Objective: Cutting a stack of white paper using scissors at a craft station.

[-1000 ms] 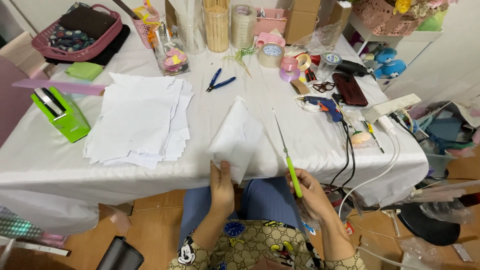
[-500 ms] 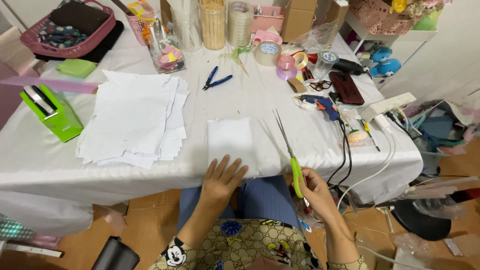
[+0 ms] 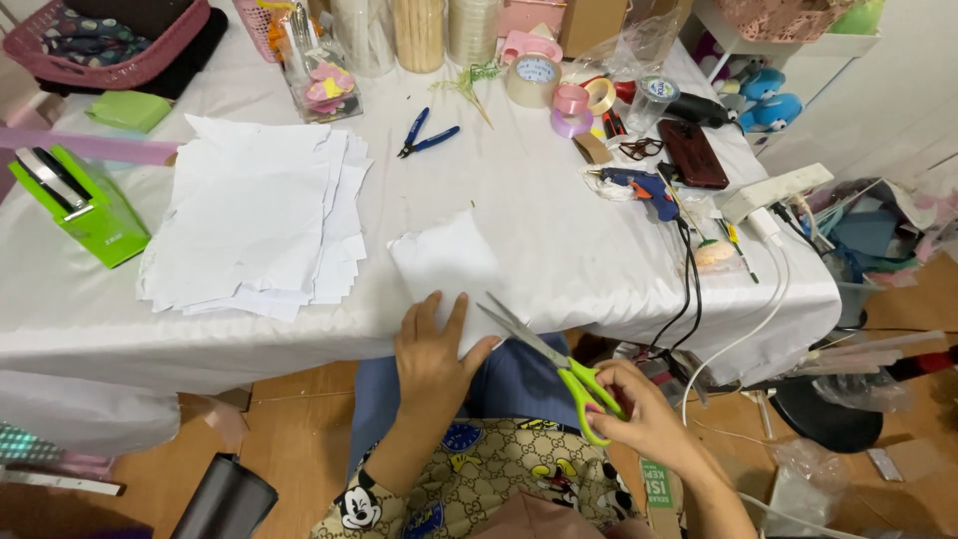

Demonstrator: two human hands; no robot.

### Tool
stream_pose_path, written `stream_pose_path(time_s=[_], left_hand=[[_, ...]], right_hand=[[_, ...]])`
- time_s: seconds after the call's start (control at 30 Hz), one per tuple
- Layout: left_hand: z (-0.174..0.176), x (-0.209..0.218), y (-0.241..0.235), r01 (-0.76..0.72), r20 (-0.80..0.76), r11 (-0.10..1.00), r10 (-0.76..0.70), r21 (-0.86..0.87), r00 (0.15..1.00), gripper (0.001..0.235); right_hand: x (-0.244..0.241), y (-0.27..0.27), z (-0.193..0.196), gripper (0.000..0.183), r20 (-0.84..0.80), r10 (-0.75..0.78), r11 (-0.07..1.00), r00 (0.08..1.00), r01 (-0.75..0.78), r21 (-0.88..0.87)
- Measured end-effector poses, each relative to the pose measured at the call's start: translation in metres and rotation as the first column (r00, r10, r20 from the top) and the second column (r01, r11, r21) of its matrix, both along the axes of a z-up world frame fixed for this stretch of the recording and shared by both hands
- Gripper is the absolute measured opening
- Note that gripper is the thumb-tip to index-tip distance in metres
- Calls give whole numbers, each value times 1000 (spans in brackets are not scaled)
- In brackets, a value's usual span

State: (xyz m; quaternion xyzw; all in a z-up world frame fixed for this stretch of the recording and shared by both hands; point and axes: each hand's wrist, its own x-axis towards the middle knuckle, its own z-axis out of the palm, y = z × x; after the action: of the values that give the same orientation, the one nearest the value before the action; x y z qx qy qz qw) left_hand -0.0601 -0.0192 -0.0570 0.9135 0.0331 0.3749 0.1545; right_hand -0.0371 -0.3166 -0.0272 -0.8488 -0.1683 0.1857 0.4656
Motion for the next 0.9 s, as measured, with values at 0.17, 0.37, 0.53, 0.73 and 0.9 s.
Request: stream_pose_path(time_s=[0.17, 0.37, 0.53, 0.73, 0.9], left_hand=[[4, -5, -10, -15, 35, 997, 12, 77, 999, 49], [-20, 7, -6, 105, -18, 994, -106, -24, 994, 51], [-26, 9, -8, 27, 21, 997, -29, 67, 999, 59], [-38, 12, -13, -42, 37, 994, 39, 103, 999, 65], [-49, 14, -13, -103, 47, 979, 97, 173, 994, 74]], right_hand=[[-14, -15, -6, 25, -12, -22, 999, 1000, 22, -48], [-19, -23, -9, 27, 158, -84, 992, 984, 97, -77], [-17, -23, -33, 36, 237, -124, 979, 964, 158, -132], [-15, -15, -55, 33, 404, -157, 982, 901, 187, -36], [-14, -2, -47, 35, 401, -106, 991, 910, 128, -30]])
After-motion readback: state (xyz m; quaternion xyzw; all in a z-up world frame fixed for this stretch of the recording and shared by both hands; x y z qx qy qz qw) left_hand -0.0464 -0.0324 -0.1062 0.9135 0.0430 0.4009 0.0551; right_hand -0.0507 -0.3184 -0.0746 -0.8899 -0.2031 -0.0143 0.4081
